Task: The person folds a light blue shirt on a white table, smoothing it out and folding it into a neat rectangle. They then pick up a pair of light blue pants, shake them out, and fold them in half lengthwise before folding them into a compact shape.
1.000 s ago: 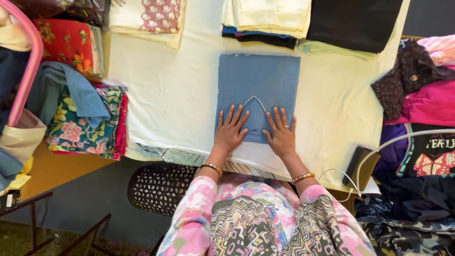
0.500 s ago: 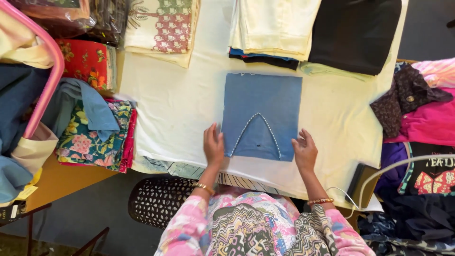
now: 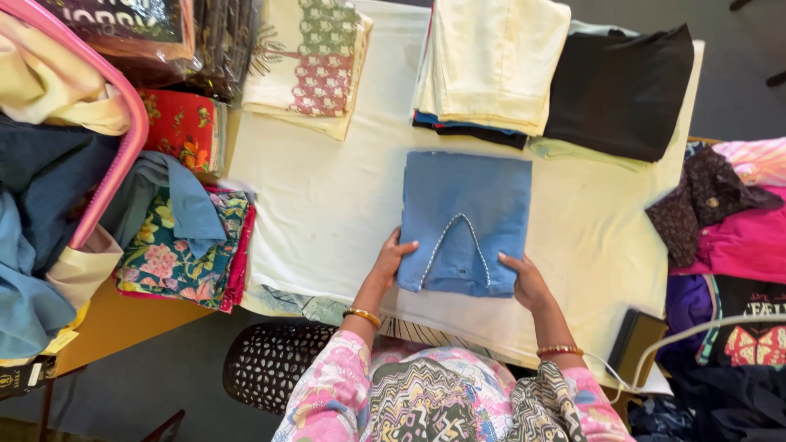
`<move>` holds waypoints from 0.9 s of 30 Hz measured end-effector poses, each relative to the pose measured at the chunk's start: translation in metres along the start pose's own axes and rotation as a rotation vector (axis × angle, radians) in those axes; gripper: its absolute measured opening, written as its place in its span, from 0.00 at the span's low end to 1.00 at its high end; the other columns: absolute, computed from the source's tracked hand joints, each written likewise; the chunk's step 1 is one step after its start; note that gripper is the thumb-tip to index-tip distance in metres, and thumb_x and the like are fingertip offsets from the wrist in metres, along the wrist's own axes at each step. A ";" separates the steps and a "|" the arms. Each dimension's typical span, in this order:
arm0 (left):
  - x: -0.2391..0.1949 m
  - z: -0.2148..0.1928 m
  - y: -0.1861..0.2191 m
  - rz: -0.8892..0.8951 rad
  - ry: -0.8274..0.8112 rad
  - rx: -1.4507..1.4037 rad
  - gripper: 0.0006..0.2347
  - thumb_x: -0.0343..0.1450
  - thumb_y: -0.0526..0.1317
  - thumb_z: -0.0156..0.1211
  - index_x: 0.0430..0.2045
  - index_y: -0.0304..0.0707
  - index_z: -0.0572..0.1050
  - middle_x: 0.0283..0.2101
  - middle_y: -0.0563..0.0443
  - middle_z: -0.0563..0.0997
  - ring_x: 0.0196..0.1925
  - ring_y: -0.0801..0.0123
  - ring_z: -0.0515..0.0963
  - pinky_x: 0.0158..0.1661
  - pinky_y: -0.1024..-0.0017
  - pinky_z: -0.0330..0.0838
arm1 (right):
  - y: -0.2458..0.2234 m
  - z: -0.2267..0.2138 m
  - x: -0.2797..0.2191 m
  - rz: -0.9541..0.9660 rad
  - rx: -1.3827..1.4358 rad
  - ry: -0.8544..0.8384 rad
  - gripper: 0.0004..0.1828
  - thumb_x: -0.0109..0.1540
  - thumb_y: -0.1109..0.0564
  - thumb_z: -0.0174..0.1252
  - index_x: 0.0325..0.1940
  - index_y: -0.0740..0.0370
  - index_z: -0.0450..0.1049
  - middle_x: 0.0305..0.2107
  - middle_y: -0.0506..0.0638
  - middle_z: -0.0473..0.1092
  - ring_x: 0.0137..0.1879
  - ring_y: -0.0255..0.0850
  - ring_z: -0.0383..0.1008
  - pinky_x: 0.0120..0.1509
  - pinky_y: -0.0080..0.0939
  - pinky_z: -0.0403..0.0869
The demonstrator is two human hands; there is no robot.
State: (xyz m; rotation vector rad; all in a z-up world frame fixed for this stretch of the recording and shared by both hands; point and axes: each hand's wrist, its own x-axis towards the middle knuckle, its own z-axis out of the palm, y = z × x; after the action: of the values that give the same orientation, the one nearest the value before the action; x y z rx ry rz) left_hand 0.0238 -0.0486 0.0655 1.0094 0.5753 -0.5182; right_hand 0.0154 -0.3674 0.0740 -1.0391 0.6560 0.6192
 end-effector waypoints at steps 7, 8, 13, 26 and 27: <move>-0.050 -0.003 0.067 -0.022 -0.158 0.024 0.34 0.64 0.31 0.61 0.69 0.36 0.58 0.55 0.44 0.76 0.52 0.65 0.79 0.53 0.66 0.77 | -0.029 0.036 -0.033 -0.037 -0.076 -0.147 0.31 0.59 0.62 0.59 0.66 0.68 0.64 0.53 0.54 0.74 0.55 0.42 0.77 0.59 0.44 0.76; -0.055 -0.010 0.076 -0.013 -0.205 0.030 0.34 0.64 0.31 0.62 0.70 0.35 0.58 0.57 0.45 0.76 0.53 0.65 0.79 0.53 0.68 0.77 | -0.033 0.045 -0.036 0.001 -0.137 -0.159 0.32 0.58 0.63 0.60 0.67 0.67 0.64 0.52 0.54 0.74 0.55 0.41 0.77 0.60 0.44 0.76; -0.062 -0.052 0.129 0.035 -0.266 0.077 0.35 0.64 0.31 0.64 0.70 0.32 0.60 0.59 0.45 0.77 0.54 0.68 0.79 0.54 0.71 0.75 | -0.047 0.120 -0.017 0.083 -0.218 -0.301 0.37 0.58 0.65 0.61 0.71 0.64 0.62 0.52 0.52 0.73 0.53 0.40 0.75 0.57 0.44 0.75; 0.048 -0.139 0.429 0.521 0.232 0.987 0.36 0.66 0.35 0.66 0.71 0.46 0.58 0.66 0.40 0.71 0.62 0.57 0.75 0.61 0.65 0.68 | -0.155 0.370 0.159 -0.426 -0.381 -0.414 0.33 0.60 0.63 0.59 0.70 0.64 0.62 0.57 0.50 0.70 0.61 0.38 0.69 0.66 0.38 0.69; 0.055 -0.136 0.445 0.542 0.413 1.186 0.36 0.66 0.36 0.67 0.71 0.50 0.58 0.65 0.38 0.72 0.61 0.53 0.76 0.59 0.63 0.69 | -0.151 0.381 0.179 -0.460 -0.313 -0.383 0.32 0.61 0.62 0.59 0.69 0.64 0.63 0.56 0.50 0.71 0.60 0.38 0.70 0.64 0.39 0.71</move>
State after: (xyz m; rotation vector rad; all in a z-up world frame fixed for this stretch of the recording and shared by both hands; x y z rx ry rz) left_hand 0.3225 0.2597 0.2531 2.3534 0.2845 -0.1118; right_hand 0.3171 -0.0491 0.1628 -1.2671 -0.0256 0.5013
